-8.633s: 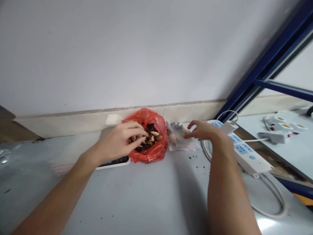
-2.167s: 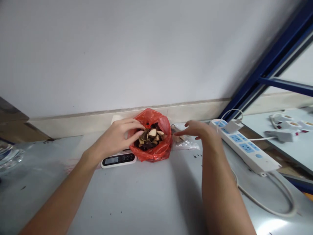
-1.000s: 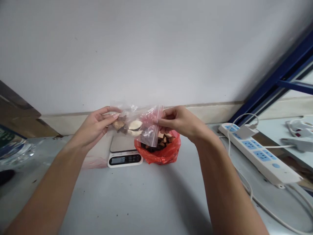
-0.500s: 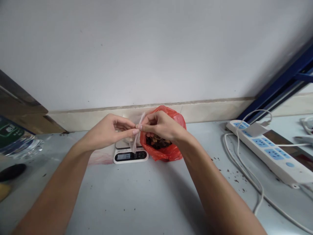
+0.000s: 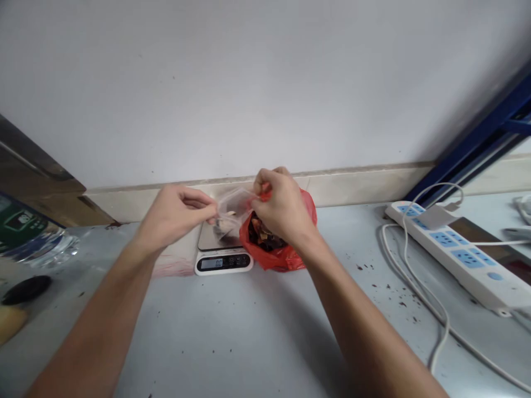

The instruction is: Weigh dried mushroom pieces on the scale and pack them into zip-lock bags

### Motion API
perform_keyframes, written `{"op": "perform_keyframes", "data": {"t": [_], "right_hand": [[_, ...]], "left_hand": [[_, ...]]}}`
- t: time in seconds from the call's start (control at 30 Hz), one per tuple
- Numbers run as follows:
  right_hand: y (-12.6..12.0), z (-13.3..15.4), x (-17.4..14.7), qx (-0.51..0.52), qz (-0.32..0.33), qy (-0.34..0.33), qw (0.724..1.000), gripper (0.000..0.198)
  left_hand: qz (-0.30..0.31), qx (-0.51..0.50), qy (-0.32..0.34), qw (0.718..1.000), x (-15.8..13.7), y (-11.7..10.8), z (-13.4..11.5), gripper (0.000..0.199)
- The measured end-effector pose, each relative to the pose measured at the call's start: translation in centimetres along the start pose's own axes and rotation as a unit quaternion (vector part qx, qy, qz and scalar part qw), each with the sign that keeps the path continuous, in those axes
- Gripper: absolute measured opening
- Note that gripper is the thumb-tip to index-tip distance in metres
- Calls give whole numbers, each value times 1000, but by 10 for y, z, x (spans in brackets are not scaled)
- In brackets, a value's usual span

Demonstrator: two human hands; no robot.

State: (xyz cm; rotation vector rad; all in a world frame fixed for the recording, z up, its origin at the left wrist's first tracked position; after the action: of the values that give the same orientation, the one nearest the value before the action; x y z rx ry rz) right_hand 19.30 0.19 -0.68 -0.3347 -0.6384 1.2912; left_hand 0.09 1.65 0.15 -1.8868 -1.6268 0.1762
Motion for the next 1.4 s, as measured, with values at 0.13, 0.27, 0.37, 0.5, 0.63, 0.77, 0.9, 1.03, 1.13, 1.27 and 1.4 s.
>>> {"op": "perform_keyframes", "data": {"t": [0.13,0.27,0.37,0.5,0.63,0.77,0.9,1.03,1.13,1.27,1.4], "right_hand": [[11,12,-12,-79,99,-9,992,19],[2,7,-11,-120,185,58,974,16],[-16,-1,-3,-53,177,-2,983,64],[-34,-16,5,-5,176,-73,982,93],[-48,-26,8,-15,205,-67,976,99],[-71,-31,8,-89,275,-44,956,66],[-97,-39,7,-189,286,0,939,61],[-104,-49,12,-219,216,54,950,60],[-99,-50,14,-209,187,77,957,57],[-93,-48,14,-190,187,62,962,57],[-92,-50,16,-179,178,8,967,36]], "left_hand": [[-36,-7,93,995,-7,18,-13,13],[-61,-38,174,982,-9,16,-18,15],[-162,-30,152,974,-2,5,-5,21],[-101,-161,21,982,10,6,20,31],[0,-313,-46,948,14,18,24,33],[-49,-319,-51,945,17,22,15,35],[-75,-295,-26,952,20,27,6,40],[-70,-267,30,961,21,37,1,42],[-52,-239,67,967,23,45,-3,42],[-41,-211,112,970,27,50,-14,37],[-24,-179,143,973,30,52,-32,32]]}}
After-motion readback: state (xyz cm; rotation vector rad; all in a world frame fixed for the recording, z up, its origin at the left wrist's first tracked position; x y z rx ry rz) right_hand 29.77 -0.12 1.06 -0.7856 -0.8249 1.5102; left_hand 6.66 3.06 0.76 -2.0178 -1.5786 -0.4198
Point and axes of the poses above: each hand's wrist, its own x-axis towards the middle knuckle, its own y-axis out of the palm, z = x × y, the point moved 2 cm from there along x, towards the middle knuckle, and after that the axes turned 9 degrees about y, right-handed, at the moved point
